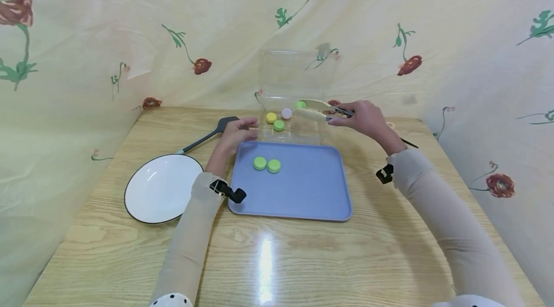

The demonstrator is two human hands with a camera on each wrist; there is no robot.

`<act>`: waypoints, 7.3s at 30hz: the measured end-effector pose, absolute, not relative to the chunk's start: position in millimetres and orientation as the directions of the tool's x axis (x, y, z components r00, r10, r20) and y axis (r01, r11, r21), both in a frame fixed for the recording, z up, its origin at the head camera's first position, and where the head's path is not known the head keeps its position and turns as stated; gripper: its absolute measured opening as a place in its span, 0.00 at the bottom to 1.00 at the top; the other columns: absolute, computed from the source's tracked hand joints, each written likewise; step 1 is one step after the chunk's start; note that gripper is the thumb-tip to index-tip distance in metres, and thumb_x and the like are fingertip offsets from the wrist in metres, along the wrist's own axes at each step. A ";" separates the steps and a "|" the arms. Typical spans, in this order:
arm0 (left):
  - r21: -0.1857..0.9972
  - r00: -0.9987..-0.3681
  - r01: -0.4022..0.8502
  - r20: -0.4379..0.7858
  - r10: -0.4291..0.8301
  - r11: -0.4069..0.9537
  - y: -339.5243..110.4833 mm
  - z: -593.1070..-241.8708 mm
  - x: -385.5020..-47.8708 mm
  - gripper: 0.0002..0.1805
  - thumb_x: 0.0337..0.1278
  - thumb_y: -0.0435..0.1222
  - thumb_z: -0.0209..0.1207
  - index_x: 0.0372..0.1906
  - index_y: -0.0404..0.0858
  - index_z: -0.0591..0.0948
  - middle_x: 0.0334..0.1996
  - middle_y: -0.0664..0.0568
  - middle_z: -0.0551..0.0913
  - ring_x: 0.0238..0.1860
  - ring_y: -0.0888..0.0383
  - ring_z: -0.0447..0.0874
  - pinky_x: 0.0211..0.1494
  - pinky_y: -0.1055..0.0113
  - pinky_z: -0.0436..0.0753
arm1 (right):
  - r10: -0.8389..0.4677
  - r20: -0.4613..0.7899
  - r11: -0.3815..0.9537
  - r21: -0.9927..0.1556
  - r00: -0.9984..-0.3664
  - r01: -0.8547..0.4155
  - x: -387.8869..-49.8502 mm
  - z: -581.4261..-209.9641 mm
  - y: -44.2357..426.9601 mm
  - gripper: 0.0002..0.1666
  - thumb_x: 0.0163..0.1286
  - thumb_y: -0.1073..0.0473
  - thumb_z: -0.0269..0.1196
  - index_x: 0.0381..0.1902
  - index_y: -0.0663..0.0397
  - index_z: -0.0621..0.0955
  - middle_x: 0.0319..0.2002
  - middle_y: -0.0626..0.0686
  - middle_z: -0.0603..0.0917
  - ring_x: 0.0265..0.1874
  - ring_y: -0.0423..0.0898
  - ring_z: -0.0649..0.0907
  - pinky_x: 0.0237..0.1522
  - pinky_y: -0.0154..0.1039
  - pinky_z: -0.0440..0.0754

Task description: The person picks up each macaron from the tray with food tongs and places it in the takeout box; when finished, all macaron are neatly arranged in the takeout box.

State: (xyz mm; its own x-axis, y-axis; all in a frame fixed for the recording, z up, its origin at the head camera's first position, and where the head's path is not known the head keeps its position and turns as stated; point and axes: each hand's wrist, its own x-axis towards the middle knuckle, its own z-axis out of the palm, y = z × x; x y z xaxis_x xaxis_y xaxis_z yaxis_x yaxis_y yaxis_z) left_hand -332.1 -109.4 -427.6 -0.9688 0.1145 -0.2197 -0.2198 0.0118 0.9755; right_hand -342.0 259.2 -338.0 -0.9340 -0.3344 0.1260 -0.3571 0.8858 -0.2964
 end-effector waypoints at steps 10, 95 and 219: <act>0.977 -0.970 -0.213 -0.213 0.119 0.013 -109.4 -426.6 -329.2 0.28 0.65 0.26 0.63 0.70 0.39 0.76 0.65 0.44 0.79 0.58 0.50 0.85 0.65 0.61 0.86 | -0.312 0.083 0.902 -0.287 -0.947 -0.322 -360.5 -352.6 255.7 0.40 0.64 0.35 0.70 0.64 0.54 0.81 0.12 0.52 0.71 0.15 0.44 0.64 0.17 0.39 0.60; 0.975 -0.969 -0.220 -0.218 0.112 -0.004 -108.2 -424.8 -327.2 0.29 0.65 0.24 0.62 0.70 0.37 0.75 0.65 0.42 0.79 0.61 0.47 0.82 0.62 0.63 0.87 | -0.293 0.014 0.910 -0.303 -0.956 -0.283 -354.7 -360.5 263.2 0.53 0.57 0.29 0.72 0.73 0.53 0.73 0.23 0.51 0.78 0.22 0.47 0.73 0.20 0.38 0.64; 0.976 -0.969 -0.218 -0.214 0.121 -0.015 -109.4 -424.7 -328.0 0.28 0.66 0.24 0.60 0.70 0.36 0.75 0.65 0.41 0.79 0.64 0.41 0.80 0.61 0.64 0.87 | -0.364 0.076 0.923 -0.102 -0.928 -0.371 -344.8 -331.1 259.5 0.41 0.64 0.34 0.69 0.67 0.51 0.79 0.11 0.47 0.65 0.14 0.43 0.61 0.16 0.36 0.56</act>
